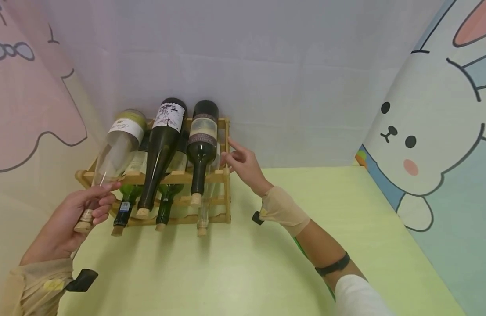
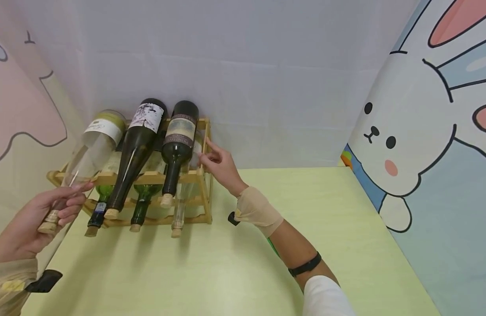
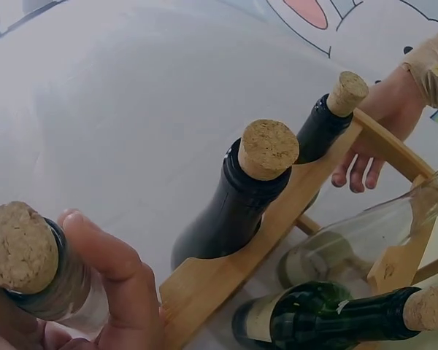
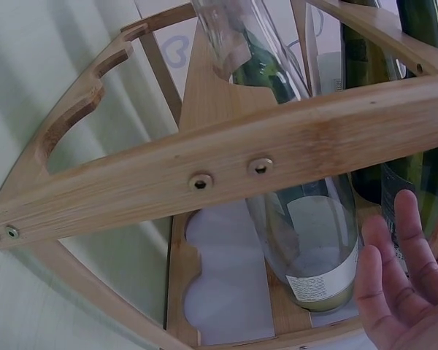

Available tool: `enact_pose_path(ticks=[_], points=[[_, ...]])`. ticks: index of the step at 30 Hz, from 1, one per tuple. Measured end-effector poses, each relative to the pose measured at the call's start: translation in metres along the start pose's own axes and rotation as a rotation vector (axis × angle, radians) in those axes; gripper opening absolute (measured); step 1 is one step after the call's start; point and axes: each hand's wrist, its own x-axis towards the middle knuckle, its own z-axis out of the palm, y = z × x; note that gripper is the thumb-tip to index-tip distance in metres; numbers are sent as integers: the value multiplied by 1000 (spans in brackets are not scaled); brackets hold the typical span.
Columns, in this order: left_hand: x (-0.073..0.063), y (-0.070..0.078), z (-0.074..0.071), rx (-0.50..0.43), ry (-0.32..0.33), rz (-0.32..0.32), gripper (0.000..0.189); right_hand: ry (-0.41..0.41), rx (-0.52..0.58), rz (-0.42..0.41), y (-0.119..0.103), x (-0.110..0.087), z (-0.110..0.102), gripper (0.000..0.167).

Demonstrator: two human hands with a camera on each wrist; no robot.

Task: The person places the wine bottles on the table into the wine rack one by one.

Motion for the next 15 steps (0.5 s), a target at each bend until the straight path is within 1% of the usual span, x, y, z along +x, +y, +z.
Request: enact_pose_path(ticks=[7, 15], points=[[0, -1, -5, 0, -63, 14, 38, -2, -6, -10, 1, -1, 1, 61], [3, 1, -8, 64, -49, -3, 38, 3, -18, -8, 3, -2, 0, 62]])
